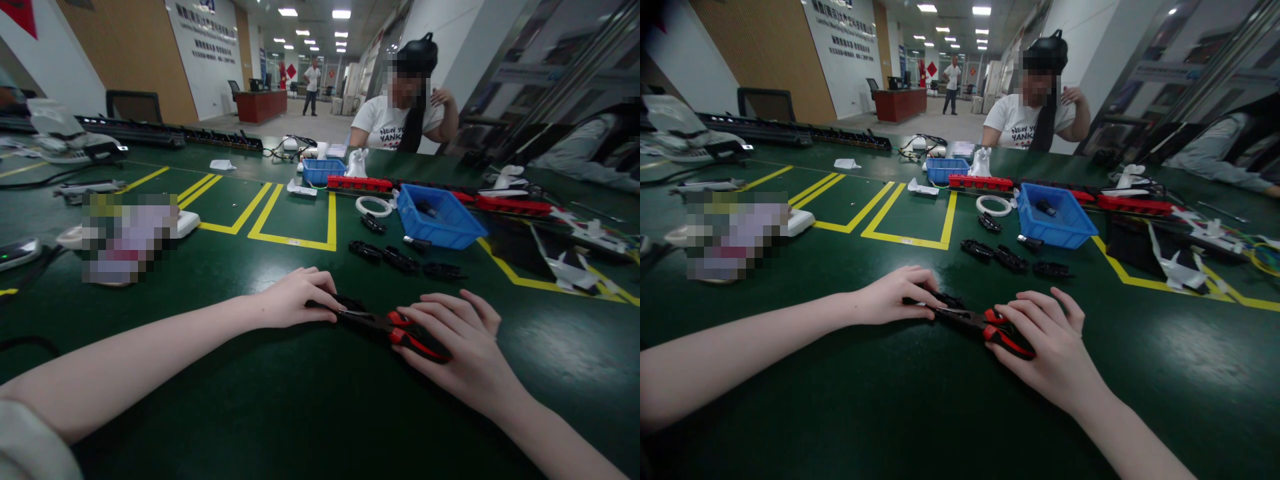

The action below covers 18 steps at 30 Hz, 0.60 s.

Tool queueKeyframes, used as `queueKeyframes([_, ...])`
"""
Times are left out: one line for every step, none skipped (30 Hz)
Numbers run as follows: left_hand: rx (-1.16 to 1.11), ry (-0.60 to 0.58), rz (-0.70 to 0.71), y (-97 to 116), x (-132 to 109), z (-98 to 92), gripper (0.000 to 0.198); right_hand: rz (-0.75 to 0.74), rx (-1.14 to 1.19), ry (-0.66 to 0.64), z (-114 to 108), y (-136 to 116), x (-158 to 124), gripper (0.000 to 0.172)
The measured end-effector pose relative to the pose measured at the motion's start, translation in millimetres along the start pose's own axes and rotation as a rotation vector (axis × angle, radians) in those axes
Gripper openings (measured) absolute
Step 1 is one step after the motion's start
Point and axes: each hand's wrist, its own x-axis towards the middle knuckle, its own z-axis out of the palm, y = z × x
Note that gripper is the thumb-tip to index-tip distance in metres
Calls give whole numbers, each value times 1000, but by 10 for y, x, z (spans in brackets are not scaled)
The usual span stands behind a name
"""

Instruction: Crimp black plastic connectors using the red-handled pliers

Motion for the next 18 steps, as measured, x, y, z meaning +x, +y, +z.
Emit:
queueKeyframes([1, 0, -1, -1, 0, 1, 23, 1, -2, 4, -3, -4, -2, 35])
queueKeyframes([1, 2, 0, -1, 0, 1, 23, 5, -4, 8, -6, -7, -3, 34])
queueKeyframes([1, 2, 1, -2, 0, 2, 23, 8, -5, 10, -9, -8, -4, 34])
queueKeyframes([1, 5, 4, -2, 0, 3, 23, 10, -6, 12, -13, -6, -4, 34])
queueKeyframes([2, 6, 6, -2, 0, 4, 23, 10, -6, 11, -16, -1, -4, 34])
queueKeyframes([5, 5, 7, 0, 1, 4, 24, 8, -8, 8, -19, 6, -5, 34])
queueKeyframes([7, 5, 9, 1, 1, 4, 24, 6, -10, 4, -22, 14, -7, 35])
queueKeyframes([10, 5, 10, 4, 1, 3, 23, 2, -12, -1, -24, 22, -10, 35])
queueKeyframes([13, 4, 11, 7, 2, 2, 23, 1, -14, -5, -24, 31, -14, 36])
queueKeyframes([15, 4, 11, 10, 2, 0, 23, 0, -15, -9, -25, 38, -19, 37])
queueKeyframes([16, 4, 12, 14, 3, -2, 23, 0, -15, -10, -24, 43, -23, 37])
queueKeyframes([16, 4, 12, 16, 4, -4, 23, 1, -13, -8, -23, 45, -27, 37])
queueKeyframes([15, 2, 10, 18, 5, -7, 23, 1, -11, -4, -21, 44, -28, 36])
queueKeyframes([14, -1, 8, 19, 7, -8, 23, 3, -10, 1, -19, 38, -26, 36])
queueKeyframes([13, -3, 7, 19, 8, -9, 23, 6, -9, 9, -18, 29, -21, 35])
queueKeyframes([12, -4, 7, 17, 8, -9, 23, 8, -11, 15, -17, 17, -12, 35])
queueKeyframes([11, -4, 5, 15, 9, -8, 23, 10, -12, 15, -18, 2, -1, 34])
queueKeyframes([8, -2, 3, 11, 9, -6, 23, 16, -11, 21, -19, -13, 12, 34])
